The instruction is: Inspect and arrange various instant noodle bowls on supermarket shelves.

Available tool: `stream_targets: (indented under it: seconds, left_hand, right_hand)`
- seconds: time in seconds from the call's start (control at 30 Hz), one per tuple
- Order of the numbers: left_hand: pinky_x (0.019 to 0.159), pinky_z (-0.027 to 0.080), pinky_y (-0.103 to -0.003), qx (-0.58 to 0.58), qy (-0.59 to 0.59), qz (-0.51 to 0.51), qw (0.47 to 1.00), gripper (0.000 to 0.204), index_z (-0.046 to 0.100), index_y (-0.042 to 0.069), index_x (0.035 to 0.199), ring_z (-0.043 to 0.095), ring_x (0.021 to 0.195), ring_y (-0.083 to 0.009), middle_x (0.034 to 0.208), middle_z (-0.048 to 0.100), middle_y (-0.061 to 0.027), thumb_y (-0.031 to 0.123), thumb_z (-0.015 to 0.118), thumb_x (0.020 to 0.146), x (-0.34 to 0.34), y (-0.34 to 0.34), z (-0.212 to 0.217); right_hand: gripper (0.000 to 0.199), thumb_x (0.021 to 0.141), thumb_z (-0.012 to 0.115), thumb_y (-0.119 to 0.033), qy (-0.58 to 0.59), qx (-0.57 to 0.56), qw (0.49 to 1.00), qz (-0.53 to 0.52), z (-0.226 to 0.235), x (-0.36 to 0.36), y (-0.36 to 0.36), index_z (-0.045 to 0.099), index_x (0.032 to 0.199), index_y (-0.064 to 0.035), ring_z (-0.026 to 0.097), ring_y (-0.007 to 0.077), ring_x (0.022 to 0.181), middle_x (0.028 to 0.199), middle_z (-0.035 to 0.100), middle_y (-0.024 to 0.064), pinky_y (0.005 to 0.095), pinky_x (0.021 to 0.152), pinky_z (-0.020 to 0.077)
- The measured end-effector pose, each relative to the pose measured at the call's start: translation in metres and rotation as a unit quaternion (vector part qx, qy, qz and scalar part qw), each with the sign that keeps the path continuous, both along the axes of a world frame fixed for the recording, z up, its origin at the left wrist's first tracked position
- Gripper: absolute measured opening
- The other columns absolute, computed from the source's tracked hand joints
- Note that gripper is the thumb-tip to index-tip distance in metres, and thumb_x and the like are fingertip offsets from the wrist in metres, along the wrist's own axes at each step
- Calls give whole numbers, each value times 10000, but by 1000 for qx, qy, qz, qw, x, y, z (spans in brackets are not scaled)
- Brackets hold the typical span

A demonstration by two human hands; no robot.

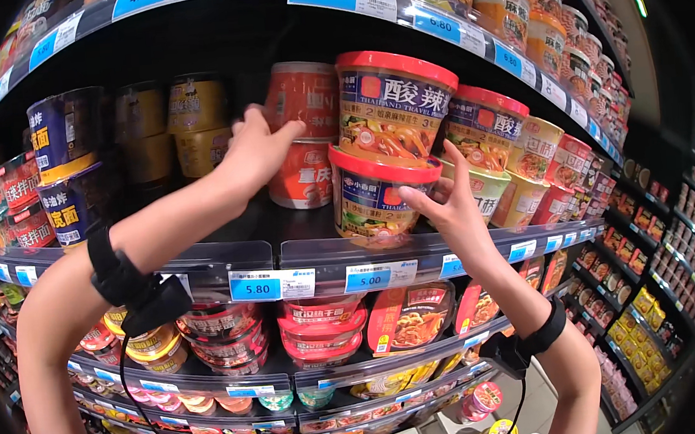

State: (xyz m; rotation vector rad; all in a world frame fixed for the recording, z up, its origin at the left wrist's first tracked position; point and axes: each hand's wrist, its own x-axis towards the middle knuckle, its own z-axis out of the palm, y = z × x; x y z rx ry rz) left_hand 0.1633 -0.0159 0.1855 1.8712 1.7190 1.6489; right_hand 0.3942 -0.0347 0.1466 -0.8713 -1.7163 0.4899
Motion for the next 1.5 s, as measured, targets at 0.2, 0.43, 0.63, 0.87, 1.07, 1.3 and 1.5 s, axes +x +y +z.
stream_targets:
  seconds: [0.2,0.43,0.63,0.87,1.07,1.3,1.5]
  left_hand:
    - [845,393,-350,-82,25,-312,946,873,63,60,1358,441,1091,-241,1252,392,-189,559,512,800,30,-14,-22]
    - [840,372,-312,-83,1,-281,956,847,66,92,1354,396,1139,-189,1253,389,-122,529,536,800,40,-9,-27]
    - [751,394,-281,-109,-77,-263,956,770,197,97,1309,449,945,-135,1160,431,-72,474,603,775,25,-19,-21]
    - [877,387,-369,-132,-63,-221,964,630,235,127,1312,390,1174,-190,1242,419,-86,475,483,850,25,-32,-17]
    - [925,352,-400,-94,-133,-210,964,604,345,123,1274,457,1112,-216,1213,463,-104,574,275,880,-7,-21,-11]
    - [866,437,-368,-200,-66,-294,932,548,269,117,1314,471,1094,-200,1247,426,-85,493,287,914,14,-19,-22]
    - [733,507,-319,-178,-68,-273,943,454,396,64,1108,532,878,-158,925,458,-64,465,400,895,38,-11,-25]
  right_hand:
    - [878,694,737,-322,6,92,995,-39,-8,-14,22,191,1299,6,503,230,1048,1159,476,199,309,902,393]
    - [919,654,736,-356,28,160,978,-132,-22,-34,29,171,1302,-33,466,429,988,1066,430,283,428,836,408]
    - [995,639,731,-402,29,130,979,-155,-26,-61,19,127,1335,-27,445,404,960,1071,379,274,475,766,412]
    - [1028,616,755,-362,61,129,978,-152,-28,-73,17,106,1351,-52,423,418,1007,1136,344,305,483,789,403]
    - [1030,628,748,-350,82,166,974,-131,-31,-71,15,82,1365,-76,372,454,1096,1195,291,356,490,839,383]
    - [1001,633,739,-343,81,144,979,-119,-31,-51,27,107,1357,-63,339,461,1124,1223,266,362,488,888,345]
    - [926,632,744,-359,70,164,970,-164,-28,-34,38,193,1305,-41,451,415,956,1072,384,267,452,782,398]
